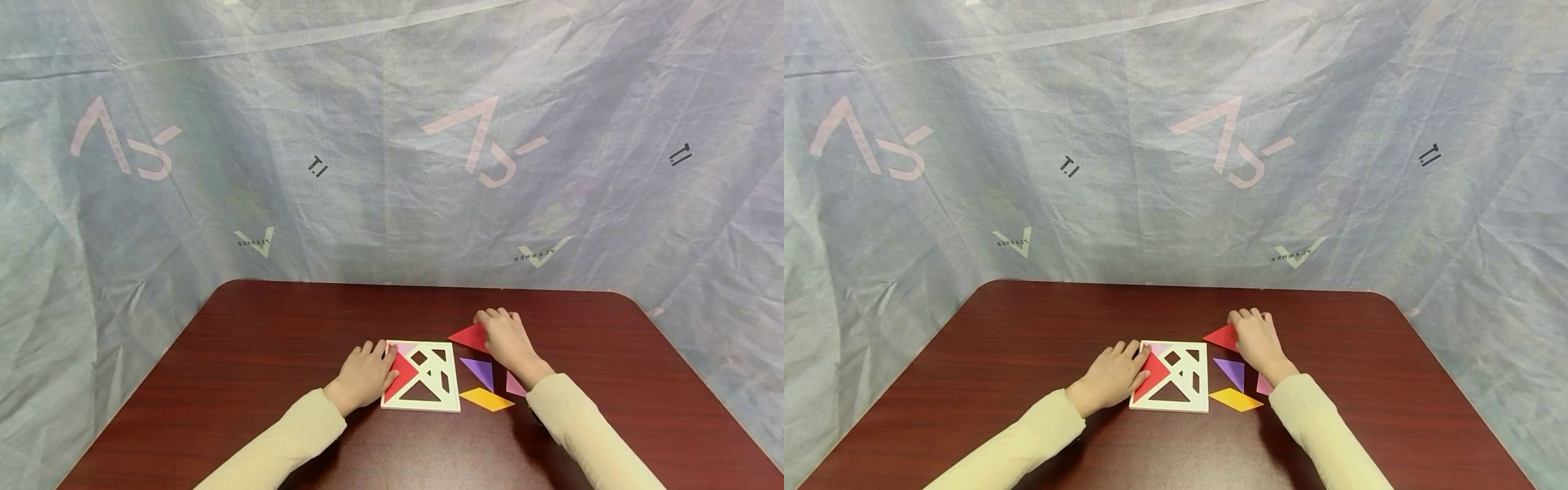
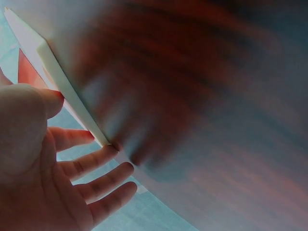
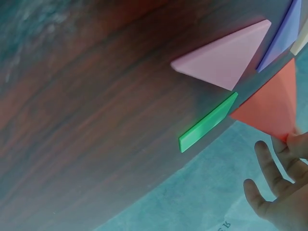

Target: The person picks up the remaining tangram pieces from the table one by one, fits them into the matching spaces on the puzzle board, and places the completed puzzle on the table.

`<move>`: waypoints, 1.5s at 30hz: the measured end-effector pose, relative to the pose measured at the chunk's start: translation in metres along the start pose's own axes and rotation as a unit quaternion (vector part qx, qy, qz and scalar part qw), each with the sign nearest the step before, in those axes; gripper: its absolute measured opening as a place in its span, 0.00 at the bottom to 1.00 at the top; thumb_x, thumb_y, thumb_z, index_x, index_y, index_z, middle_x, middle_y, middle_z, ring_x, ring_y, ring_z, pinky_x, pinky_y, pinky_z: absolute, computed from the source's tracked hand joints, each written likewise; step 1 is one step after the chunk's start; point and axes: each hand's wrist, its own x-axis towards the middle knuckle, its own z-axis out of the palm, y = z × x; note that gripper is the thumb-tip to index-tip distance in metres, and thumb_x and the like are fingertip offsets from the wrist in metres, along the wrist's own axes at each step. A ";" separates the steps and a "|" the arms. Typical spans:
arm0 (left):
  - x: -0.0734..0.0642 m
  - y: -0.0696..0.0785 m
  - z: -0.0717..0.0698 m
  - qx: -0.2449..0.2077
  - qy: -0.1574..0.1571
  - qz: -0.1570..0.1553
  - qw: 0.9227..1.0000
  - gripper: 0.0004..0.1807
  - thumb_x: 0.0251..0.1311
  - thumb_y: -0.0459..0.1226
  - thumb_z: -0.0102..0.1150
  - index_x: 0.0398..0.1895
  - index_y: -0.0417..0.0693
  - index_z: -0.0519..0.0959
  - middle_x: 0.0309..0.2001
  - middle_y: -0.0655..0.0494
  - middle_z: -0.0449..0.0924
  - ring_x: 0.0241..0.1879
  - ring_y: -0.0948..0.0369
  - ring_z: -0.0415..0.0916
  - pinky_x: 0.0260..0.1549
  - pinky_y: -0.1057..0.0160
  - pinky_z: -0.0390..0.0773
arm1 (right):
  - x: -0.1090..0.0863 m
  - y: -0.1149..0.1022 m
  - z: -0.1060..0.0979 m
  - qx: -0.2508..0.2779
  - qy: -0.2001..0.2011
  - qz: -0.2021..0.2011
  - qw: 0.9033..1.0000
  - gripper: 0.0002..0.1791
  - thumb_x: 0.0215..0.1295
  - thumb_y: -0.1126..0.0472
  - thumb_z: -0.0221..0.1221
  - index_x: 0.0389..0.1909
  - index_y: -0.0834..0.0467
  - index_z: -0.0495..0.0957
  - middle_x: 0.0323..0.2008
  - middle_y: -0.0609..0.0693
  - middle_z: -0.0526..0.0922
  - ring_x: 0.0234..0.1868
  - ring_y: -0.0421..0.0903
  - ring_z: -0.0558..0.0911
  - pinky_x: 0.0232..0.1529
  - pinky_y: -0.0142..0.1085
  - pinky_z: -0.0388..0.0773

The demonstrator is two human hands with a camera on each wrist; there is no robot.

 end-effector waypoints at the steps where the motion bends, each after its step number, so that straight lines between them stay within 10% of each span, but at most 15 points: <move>1: 0.000 0.000 0.000 0.000 0.000 0.000 1.000 0.25 0.62 0.51 0.47 0.57 0.48 0.72 0.49 0.50 0.72 0.44 0.54 0.72 0.38 0.57 0.73 | 0.000 0.000 0.000 0.001 0.001 0.000 1.000 0.15 0.42 0.75 0.57 0.34 0.58 0.78 0.32 0.52 0.80 0.37 0.53 0.75 0.40 0.51 0.68; 45: 0.001 -0.001 0.003 -0.005 -0.021 -0.005 1.000 0.26 0.63 0.52 0.45 0.59 0.49 0.70 0.52 0.50 0.71 0.46 0.53 0.71 0.42 0.57 0.73 | -0.016 -0.058 -0.015 0.030 0.026 -0.102 0.994 0.16 0.45 0.76 0.58 0.33 0.53 0.78 0.31 0.46 0.80 0.35 0.46 0.74 0.43 0.47 0.69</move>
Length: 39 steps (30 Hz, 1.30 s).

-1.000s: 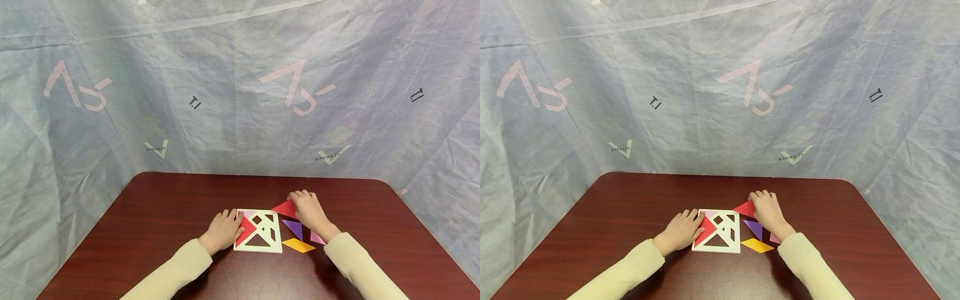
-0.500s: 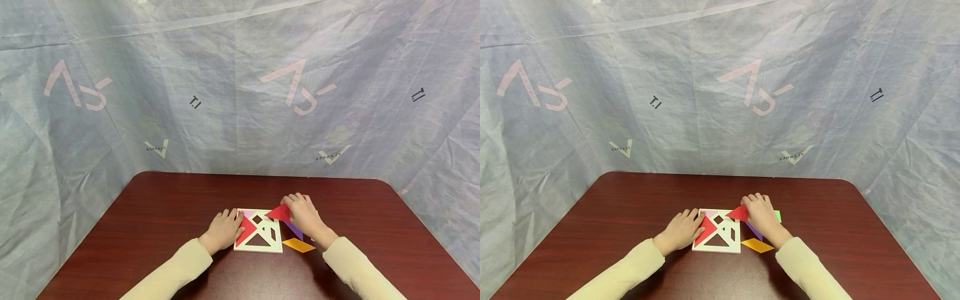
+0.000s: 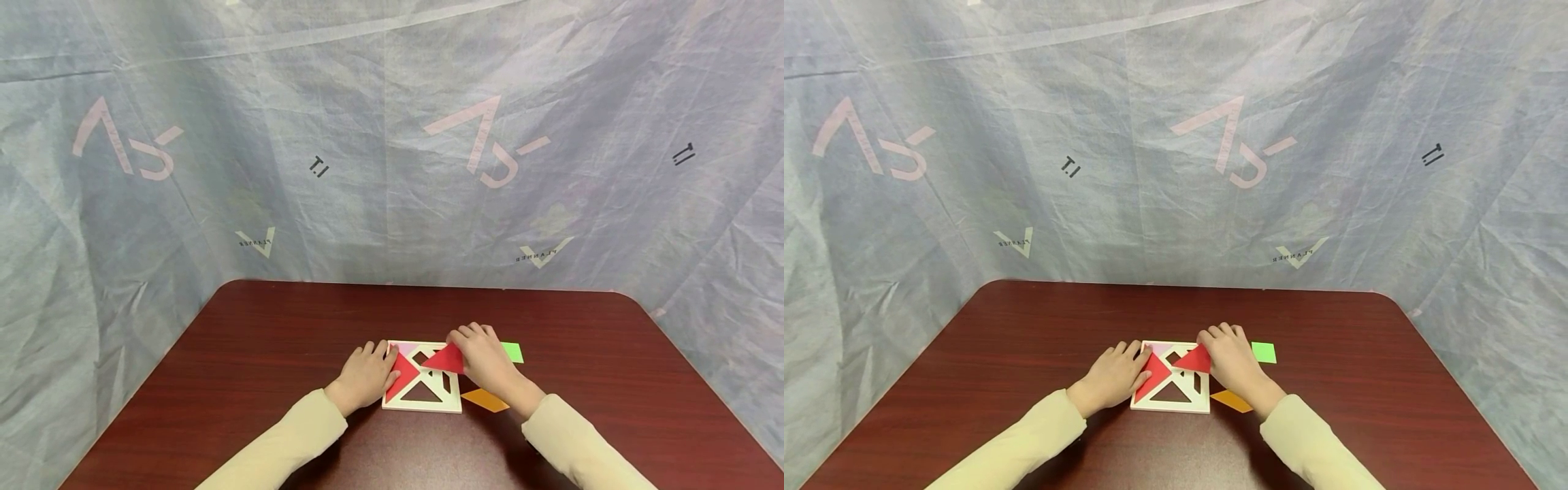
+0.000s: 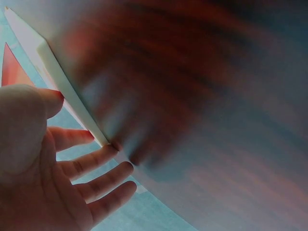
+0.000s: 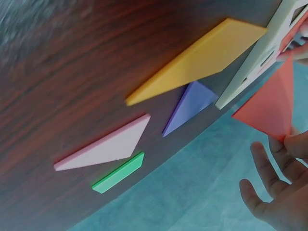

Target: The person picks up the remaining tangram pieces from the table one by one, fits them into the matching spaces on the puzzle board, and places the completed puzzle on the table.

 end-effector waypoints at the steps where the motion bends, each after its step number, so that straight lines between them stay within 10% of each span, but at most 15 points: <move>1: 0.000 0.000 0.000 0.000 0.000 0.000 1.000 0.26 0.63 0.52 0.45 0.59 0.49 0.70 0.52 0.50 0.71 0.46 0.53 0.71 0.42 0.57 0.73 | 0.000 -0.001 0.000 0.002 0.000 -0.001 1.000 0.16 0.45 0.76 0.58 0.32 0.53 0.78 0.31 0.46 0.80 0.35 0.46 0.74 0.43 0.47 0.69; 39: 0.001 0.000 0.001 0.007 0.005 -0.002 1.000 0.26 0.63 0.53 0.45 0.59 0.50 0.71 0.51 0.50 0.71 0.46 0.54 0.71 0.42 0.57 0.73 | -0.001 -0.046 0.004 0.030 -0.015 -0.068 0.997 0.18 0.43 0.75 0.53 0.31 0.51 0.78 0.31 0.44 0.80 0.37 0.44 0.75 0.44 0.42 0.69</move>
